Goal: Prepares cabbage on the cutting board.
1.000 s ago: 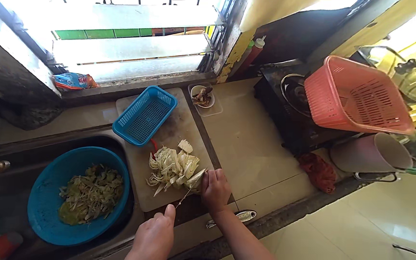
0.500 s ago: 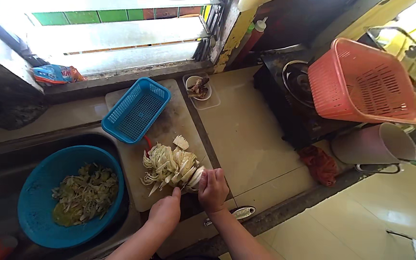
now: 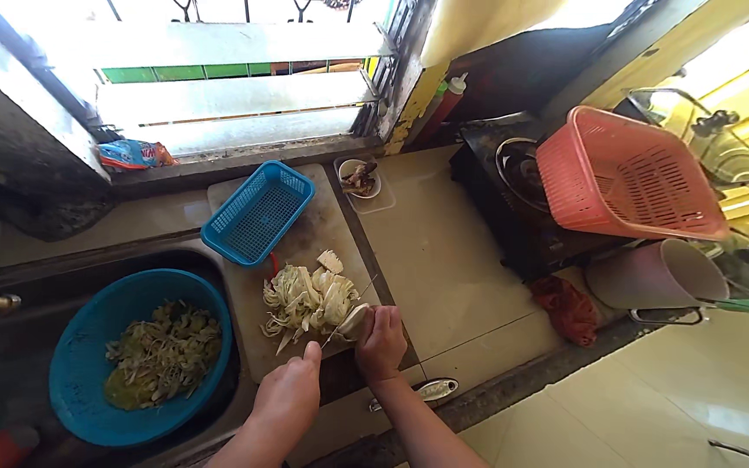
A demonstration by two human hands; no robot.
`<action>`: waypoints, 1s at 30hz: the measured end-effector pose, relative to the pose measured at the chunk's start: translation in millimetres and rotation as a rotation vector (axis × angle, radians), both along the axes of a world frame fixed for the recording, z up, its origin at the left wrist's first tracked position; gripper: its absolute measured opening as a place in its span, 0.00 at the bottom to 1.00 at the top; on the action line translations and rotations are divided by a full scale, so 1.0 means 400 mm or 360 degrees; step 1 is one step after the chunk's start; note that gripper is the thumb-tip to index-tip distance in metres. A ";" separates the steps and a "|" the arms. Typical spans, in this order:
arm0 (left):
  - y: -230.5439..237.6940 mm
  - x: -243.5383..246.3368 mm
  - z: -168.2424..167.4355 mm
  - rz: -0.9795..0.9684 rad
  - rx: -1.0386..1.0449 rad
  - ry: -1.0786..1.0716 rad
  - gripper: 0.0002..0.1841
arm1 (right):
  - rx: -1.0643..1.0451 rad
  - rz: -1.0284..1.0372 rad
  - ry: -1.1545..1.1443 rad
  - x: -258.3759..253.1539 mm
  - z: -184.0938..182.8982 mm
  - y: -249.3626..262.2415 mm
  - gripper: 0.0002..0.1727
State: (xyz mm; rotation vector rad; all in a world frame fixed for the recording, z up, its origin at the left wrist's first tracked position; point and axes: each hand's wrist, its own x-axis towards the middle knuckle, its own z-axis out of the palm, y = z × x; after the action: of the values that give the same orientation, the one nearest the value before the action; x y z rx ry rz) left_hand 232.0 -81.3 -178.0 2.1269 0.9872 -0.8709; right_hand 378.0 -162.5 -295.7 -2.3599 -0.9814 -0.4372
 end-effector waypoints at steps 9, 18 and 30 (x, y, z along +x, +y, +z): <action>-0.061 -0.062 0.015 -0.0043 -0.0025 0.0056 0.19 | 0.0009 -0.0002 -0.0063 -0.002 -0.007 -0.002 0.18; -0.048 0.060 -0.117 0.0026 -0.0175 0.0105 0.26 | 0.0067 0.0019 -0.0058 -0.012 -0.015 -0.009 0.18; 0.023 0.110 -0.125 -0.0017 -0.0052 -0.0031 0.24 | -0.0228 0.0365 0.0501 0.037 0.043 -0.062 0.67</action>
State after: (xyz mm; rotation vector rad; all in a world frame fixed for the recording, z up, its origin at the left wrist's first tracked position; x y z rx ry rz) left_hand 276.1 -72.2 -227.9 2.1107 0.9465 -0.8643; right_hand 392.6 -187.1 -278.6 -2.3092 -1.1416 0.0936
